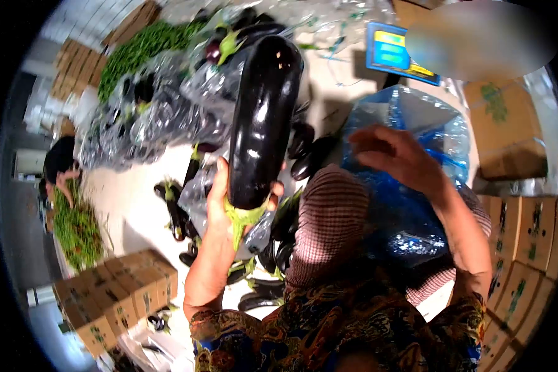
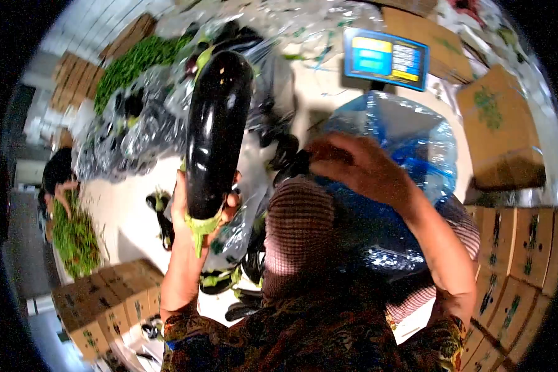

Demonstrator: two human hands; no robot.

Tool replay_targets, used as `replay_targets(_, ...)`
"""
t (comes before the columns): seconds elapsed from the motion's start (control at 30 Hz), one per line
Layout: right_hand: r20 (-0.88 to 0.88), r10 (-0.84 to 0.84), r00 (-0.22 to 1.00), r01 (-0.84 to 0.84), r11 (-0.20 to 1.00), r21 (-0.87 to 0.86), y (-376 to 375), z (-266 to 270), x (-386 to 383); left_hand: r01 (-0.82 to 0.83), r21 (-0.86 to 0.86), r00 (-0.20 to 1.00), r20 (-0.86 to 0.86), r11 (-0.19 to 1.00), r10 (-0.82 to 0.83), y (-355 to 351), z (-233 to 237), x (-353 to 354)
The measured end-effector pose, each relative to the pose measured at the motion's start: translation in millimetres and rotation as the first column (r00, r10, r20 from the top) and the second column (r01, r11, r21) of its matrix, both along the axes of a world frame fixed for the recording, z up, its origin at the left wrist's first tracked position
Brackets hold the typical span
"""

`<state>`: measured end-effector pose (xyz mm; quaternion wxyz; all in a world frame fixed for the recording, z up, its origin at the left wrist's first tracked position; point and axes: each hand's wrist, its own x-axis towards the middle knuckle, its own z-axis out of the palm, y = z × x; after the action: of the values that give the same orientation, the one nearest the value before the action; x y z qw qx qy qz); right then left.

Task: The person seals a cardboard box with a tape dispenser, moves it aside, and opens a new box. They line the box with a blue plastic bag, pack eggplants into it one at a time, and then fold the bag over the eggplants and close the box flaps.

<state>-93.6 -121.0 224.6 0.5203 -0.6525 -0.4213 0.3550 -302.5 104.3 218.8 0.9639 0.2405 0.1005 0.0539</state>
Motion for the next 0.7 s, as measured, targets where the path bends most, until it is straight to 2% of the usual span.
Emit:
replay_targets(0.07,-0.177,-0.060,0.982,0.072,0.996,0.061,-0.2,17.5,-6.7,0.065,0.066,0.998,-0.012,0.996,-0.064,-14.4,1.9,19.7)
replay_targets(0.1,-0.265,-0.079,0.961,0.107,0.990,0.092,0.2,25.2,-10.1,0.106,0.036,0.994,-0.002,0.994,-0.106,-20.3,2.0,28.1)
replay_targets(0.13,-0.305,-0.102,0.947,0.158,0.974,0.164,1.2,27.9,-12.7,0.145,0.009,0.989,0.006,0.989,-0.145,-25.5,1.8,34.8)
replay_targets(0.17,-0.347,-0.118,0.930,0.208,0.950,0.235,2.6,26.9,-15.2,0.161,0.057,0.986,-0.051,0.985,-0.158,-29.8,1.5,39.3)
replay_targets(0.2,-0.389,-0.128,0.912,0.257,0.918,0.301,2.5,27.6,-17.1,0.095,0.223,0.986,-0.154,0.970,-0.061,-40.6,8.7,43.4)
replay_targets(0.27,-0.435,-0.120,0.892,0.281,0.902,0.327,-1.4,38.3,-11.5,0.089,0.499,0.991,-0.135,0.862,-0.024,-63.3,22.4,62.0)
replay_targets(0.3,-0.502,-0.133,0.855,0.324,0.893,0.314,-5.0,40.5,-7.6,0.072,0.602,0.997,-0.028,0.795,-0.070,-77.6,38.1,74.5)
replay_targets(0.33,-0.566,-0.146,0.812,0.367,0.881,0.299,-8.7,42.7,-3.7,0.098,0.687,0.994,-0.036,0.720,-0.100,-85.1,41.4,82.1)
replay_targets(0.4,-0.751,-0.187,0.633,0.495,0.844,0.208,-16.5,39.5,4.2,0.112,0.794,0.989,-0.033,0.598,-0.142,-99.7,50.0,97.4)
replay_targets(0.43,-0.782,-0.256,0.569,0.568,0.809,0.148,-28.0,58.5,-1.0,0.073,0.823,0.977,0.053,0.563,-0.204,-102.0,46.8,103.7)
replay_targets(0.47,-0.833,-0.118,0.541,0.549,0.800,0.243,-36.4,52.3,6.0,0.011,0.839,0.964,0.136,0.545,-0.228,-107.7,42.1,107.4)
replay_targets(0.53,-0.868,0.168,0.468,0.518,0.743,0.423,-51.6,26.8,26.7,0.194,0.508,0.972,0.013,0.839,-0.233,-134.9,54.4,105.8)
replay_targets(0.57,-0.865,0.189,0.465,0.547,0.707,0.448,-58.4,21.5,32.7,0.218,0.552,0.967,-0.012,0.805,-0.253,-144.4,51.2,112.7)
replay_targets(0.67,-0.757,0.010,0.654,0.567,0.656,0.498,-77.8,18.1,31.3,0.325,0.845,0.929,-0.201,0.425,-0.312,-161.9,56.8,125.0)
replay_targets(0.7,-0.745,-0.013,0.666,0.570,0.654,0.498,-82.7,11.8,32.9,0.347,0.753,0.921,-0.162,0.559,-0.354,-167.6,45.9,129.2)
